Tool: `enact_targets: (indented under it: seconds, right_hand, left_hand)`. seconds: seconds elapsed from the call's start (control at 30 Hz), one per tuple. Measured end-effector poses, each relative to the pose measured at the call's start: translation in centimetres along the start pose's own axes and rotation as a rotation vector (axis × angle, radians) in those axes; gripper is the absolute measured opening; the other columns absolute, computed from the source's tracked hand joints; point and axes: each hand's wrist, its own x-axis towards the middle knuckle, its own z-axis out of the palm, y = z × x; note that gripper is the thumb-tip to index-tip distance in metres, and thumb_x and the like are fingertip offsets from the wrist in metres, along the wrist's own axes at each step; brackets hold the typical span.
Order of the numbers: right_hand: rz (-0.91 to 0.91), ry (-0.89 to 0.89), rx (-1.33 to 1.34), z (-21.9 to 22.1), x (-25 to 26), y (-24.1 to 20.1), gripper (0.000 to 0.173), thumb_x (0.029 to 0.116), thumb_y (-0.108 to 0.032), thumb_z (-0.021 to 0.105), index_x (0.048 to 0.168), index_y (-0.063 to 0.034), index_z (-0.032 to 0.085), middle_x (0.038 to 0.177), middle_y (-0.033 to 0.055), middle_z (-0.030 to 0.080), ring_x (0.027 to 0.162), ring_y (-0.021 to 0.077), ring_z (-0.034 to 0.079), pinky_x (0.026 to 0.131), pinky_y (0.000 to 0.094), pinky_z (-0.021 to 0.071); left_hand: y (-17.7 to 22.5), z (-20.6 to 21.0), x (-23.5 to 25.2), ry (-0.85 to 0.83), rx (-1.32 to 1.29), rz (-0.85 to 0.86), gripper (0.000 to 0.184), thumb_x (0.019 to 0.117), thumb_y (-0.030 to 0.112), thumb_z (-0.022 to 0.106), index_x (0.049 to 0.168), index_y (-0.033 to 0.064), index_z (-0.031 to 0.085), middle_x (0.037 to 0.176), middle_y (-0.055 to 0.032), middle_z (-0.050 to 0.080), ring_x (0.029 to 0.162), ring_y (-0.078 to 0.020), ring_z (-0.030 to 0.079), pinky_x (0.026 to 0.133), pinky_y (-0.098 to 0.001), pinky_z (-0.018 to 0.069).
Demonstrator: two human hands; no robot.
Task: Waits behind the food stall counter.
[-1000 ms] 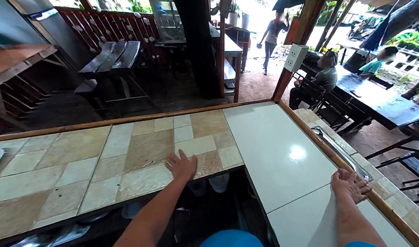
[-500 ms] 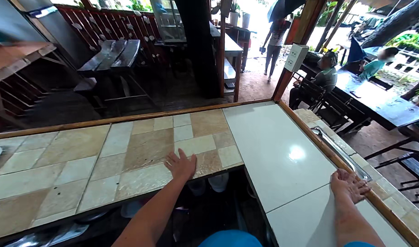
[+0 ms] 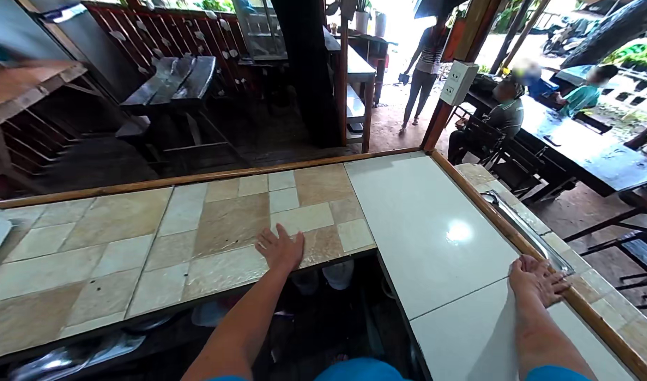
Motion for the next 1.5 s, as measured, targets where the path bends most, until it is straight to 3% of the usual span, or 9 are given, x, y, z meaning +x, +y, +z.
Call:
enact_targets:
  seconds: [0.17, 0.3, 0.5, 0.6, 0.7, 0.93, 1.03, 1.27, 1.5]
  right_hand:
    - [-0.009, 0.008, -0.012, 0.3, -0.2, 0.3, 0.077, 0.1024, -0.057, 0.041, 0.164, -0.0151, 0.024, 0.170, 0.0221, 0.011, 0.157, 0.0408, 0.010, 0.123, 0.0625, 0.0106]
    - [-0.027, 0.014, -0.041, 0.1, -0.4, 0.3, 0.078, 0.1028, -0.059, 0.035, 0.164, -0.0137, 0.022, 0.169, 0.0221, 0.013, 0.157, 0.0410, 0.011, 0.123, 0.0620, 0.0111]
    - [-0.067, -0.006, -0.020, -0.2, -0.6, 0.6, 0.081, 0.1018, -0.061, 0.036, 0.165, -0.0123, 0.019, 0.170, 0.0211, 0.011, 0.158, 0.0372, 0.008, 0.126, 0.0569, 0.0084]
    - [-0.074, 0.023, -0.049, 0.2, -0.3, 0.8, 0.080, 0.1014, -0.061, 0.033, 0.163, -0.0114, 0.025, 0.169, 0.0198, 0.017, 0.157, 0.0365, 0.013, 0.126, 0.0564, 0.0111]
    - [-0.080, -0.018, -0.033, -0.3, -1.0, 0.6, 0.079, 0.1023, -0.058, 0.034, 0.164, -0.0103, 0.022, 0.169, 0.0195, 0.015, 0.157, 0.0357, 0.013, 0.126, 0.0552, 0.0099]
    - [-0.100, -0.016, -0.012, 0.1, -0.2, 1.0, 0.076, 0.1018, -0.059, 0.032, 0.164, -0.0167, 0.025, 0.169, 0.0170, 0.018, 0.157, 0.0345, 0.014, 0.126, 0.0574, 0.0082]
    - [-0.101, -0.025, 0.023, 0.0, -0.5, 0.9, 0.078, 0.1027, -0.058, 0.032, 0.165, -0.0120, 0.020, 0.170, 0.0193, 0.014, 0.158, 0.0349, 0.010, 0.126, 0.0569, 0.0051]
    - [-0.072, -0.005, 0.030, -0.5, -0.5, 0.2, 0.077, 0.1041, -0.057, 0.032, 0.165, -0.0119, 0.019, 0.169, 0.0251, 0.008, 0.157, 0.0421, 0.004, 0.125, 0.0610, 0.0050]
    - [-0.050, -0.015, 0.027, -0.1, 0.1, 0.4, 0.079, 0.1028, -0.058, 0.036, 0.165, -0.0110, 0.020, 0.169, 0.0266, 0.008, 0.156, 0.0440, 0.007, 0.123, 0.0640, 0.0083]
  left_hand:
    - [0.1, -0.2, -0.2, -0.026, -0.018, -0.022, 0.088, 0.1018, 0.064, 0.039, 0.162, 0.0021, 0.022, 0.166, -0.0338, 0.005, 0.154, -0.0501, 0.005, 0.121, -0.0671, 0.0034]
    - [-0.9, 2.0, 1.1, 0.053, -0.016, -0.022, 0.091, 0.0987, 0.070, 0.036, 0.163, 0.0061, 0.023, 0.166, -0.0328, 0.008, 0.154, -0.0512, 0.005, 0.121, -0.0691, 0.0038]
    - [-0.8, 1.8, 1.2, 0.034, 0.018, -0.030, 0.091, 0.0985, 0.070, 0.033, 0.164, 0.0088, 0.018, 0.166, -0.0325, 0.009, 0.154, -0.0508, 0.007, 0.121, -0.0686, 0.0031]
    - [-0.4, 1.8, 1.2, 0.026, 0.029, -0.046, 0.091, 0.0984, 0.071, 0.032, 0.165, 0.0098, 0.018, 0.166, -0.0316, 0.009, 0.155, -0.0495, 0.007, 0.122, -0.0680, 0.0043]
    - [-0.7, 1.9, 1.2, 0.036, 0.010, -0.039, 0.091, 0.0979, 0.072, 0.033, 0.165, 0.0110, 0.019, 0.167, -0.0306, 0.010, 0.155, -0.0482, 0.007, 0.121, -0.0686, 0.0037]
    - [-0.5, 2.0, 1.8, 0.046, 0.026, -0.043, 0.092, 0.0965, 0.074, 0.032, 0.165, 0.0143, 0.020, 0.167, -0.0290, 0.012, 0.155, -0.0478, 0.009, 0.121, -0.0684, 0.0061]
    - [-0.6, 2.1, 1.8, 0.039, 0.040, -0.056, 0.092, 0.0959, 0.075, 0.031, 0.165, 0.0167, 0.019, 0.168, -0.0272, 0.012, 0.155, -0.0460, 0.009, 0.122, -0.0682, 0.0062]
    - [-0.4, 1.9, 1.9, 0.055, 0.033, -0.037, 0.092, 0.0965, 0.075, 0.032, 0.165, 0.0142, 0.019, 0.167, -0.0286, 0.013, 0.155, -0.0480, 0.008, 0.121, -0.0691, 0.0044]
    - [0.3, 0.8, 0.9, 0.037, 0.035, -0.032, 0.089, 0.0985, 0.071, 0.038, 0.164, 0.0119, 0.022, 0.168, -0.0293, 0.007, 0.155, -0.0478, 0.007, 0.121, -0.0691, 0.0065]
